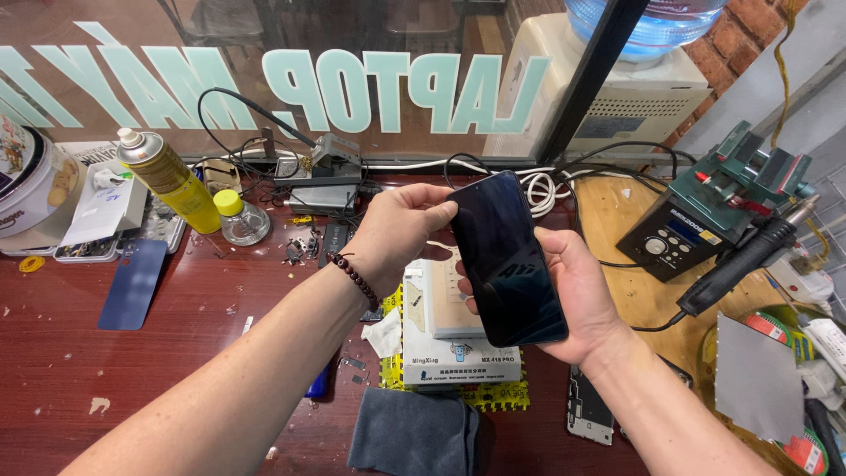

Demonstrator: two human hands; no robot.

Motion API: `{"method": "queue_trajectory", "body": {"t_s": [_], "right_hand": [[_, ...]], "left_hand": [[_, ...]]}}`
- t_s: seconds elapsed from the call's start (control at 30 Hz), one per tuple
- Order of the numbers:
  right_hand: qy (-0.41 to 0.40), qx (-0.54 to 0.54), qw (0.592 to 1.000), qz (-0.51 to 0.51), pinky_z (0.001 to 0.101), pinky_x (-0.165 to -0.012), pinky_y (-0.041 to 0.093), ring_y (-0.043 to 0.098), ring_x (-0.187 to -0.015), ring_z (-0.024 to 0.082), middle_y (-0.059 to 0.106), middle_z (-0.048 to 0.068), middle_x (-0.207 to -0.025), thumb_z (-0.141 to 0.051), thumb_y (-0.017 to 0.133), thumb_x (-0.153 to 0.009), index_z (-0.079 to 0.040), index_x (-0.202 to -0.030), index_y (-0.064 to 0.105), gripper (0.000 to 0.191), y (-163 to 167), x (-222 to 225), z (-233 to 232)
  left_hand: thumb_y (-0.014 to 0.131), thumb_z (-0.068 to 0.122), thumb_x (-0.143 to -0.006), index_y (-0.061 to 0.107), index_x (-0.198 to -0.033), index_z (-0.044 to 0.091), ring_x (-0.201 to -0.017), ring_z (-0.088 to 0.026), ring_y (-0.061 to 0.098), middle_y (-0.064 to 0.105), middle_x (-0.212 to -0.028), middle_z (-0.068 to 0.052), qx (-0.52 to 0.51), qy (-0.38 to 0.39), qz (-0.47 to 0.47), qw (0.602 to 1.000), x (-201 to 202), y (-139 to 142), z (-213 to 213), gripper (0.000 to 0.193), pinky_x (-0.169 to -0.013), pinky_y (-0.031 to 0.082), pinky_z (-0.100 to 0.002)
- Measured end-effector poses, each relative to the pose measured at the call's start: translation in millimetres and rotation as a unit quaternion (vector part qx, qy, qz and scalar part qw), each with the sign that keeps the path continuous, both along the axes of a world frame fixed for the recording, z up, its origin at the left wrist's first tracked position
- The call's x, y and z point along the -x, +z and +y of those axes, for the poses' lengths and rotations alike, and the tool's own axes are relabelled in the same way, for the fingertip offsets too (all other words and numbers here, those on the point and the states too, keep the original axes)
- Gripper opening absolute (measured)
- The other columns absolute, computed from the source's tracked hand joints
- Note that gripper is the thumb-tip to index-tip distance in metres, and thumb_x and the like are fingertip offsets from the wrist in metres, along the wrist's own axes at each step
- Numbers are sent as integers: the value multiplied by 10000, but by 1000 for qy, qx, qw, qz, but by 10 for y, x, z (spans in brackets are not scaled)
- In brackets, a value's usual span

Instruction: The person holds a smartphone, removes its back cover to expose the internal components, then works on the opened device on the bench, prying and lifting the battery and other internal parts, and handles the separated frame and cover while using a screwdriver.

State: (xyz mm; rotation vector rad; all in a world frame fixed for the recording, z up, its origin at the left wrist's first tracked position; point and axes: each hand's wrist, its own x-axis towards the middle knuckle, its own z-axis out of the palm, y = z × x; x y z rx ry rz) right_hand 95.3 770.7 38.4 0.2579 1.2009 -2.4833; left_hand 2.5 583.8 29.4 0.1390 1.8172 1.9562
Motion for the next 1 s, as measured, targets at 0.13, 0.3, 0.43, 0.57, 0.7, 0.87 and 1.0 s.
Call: {"method": "queue_trajectory", "body": {"t_s": [0.13, 0.3, 0.43, 0.57, 0.7, 0.87, 1.0], "right_hand": [[-10, -14, 1000, 10, 458, -867, 586, 720, -928, 310, 731, 221, -1052, -365, 377, -940, 62, -1229, 643, 580, -6, -8, -9], [-46, -127, 988, 75, 413, -790, 581, 701, -868, 245, 718, 117, -1002, -315, 438, -954, -56, -1178, 654, 404, -114, 108, -38], [-73, -212, 962, 155, 320, -729, 531, 637, -834, 136, 668, 48, -948, -241, 501, -978, -55, -1100, 640, 262, -279, 243, -41], [-88, -290, 935, 184, 268, -744, 510, 601, -836, 96, 649, 23, -925, -229, 538, -981, -43, -1070, 649, 234, -430, 272, -19], [-90, -313, 926, 190, 267, -755, 496, 594, -841, 103, 656, 26, -920, -229, 543, -974, -36, -1040, 660, 235, -492, 261, -24], [-100, -301, 931, 183, 248, -806, 479, 565, -900, 73, 637, -8, -962, -231, 540, -961, -59, -1067, 670, 240, -465, 260, -25], [-105, -282, 936, 182, 250, -807, 478, 561, -900, 77, 635, -6, -965, -220, 537, -961, -56, -1060, 660, 228, -412, 276, -41]], "left_hand": [[662, 238, -903, 601, -1311, 122, -969, -181, 700, 718, -1136, -83, 19, 21, 15, 999, -30, -17, 49, 428, -809, 596, -391], [758, 470, -842, 505, -1368, 189, -1176, -281, 581, 592, -1341, -121, 3, -39, -90, 995, -166, -58, 151, 648, -929, 487, -601], [779, 486, -773, 622, -1244, 225, -1081, -228, 575, 605, -1220, -37, -89, -106, -111, 984, -187, -119, 213, 561, -902, 468, -524], [774, 442, -759, 678, -1103, 199, -952, -173, 572, 578, -1092, 12, -152, -84, -133, 976, -181, -214, 217, 432, -812, 484, -422], [785, 396, -779, 675, -1076, 158, -896, -152, 595, 601, -998, 4, -150, -59, -105, 981, -208, -265, 253, 396, -747, 514, -357], [796, 393, -770, 675, -1042, 137, -824, -137, 603, 633, -931, 4, -115, -33, -96, 988, -218, -202, 276, 393, -715, 522, -337], [797, 388, -736, 687, -1030, 123, -788, -134, 593, 631, -915, 11, -101, -14, -99, 990, -199, -112, 296, 410, -683, 532, -360]]}}
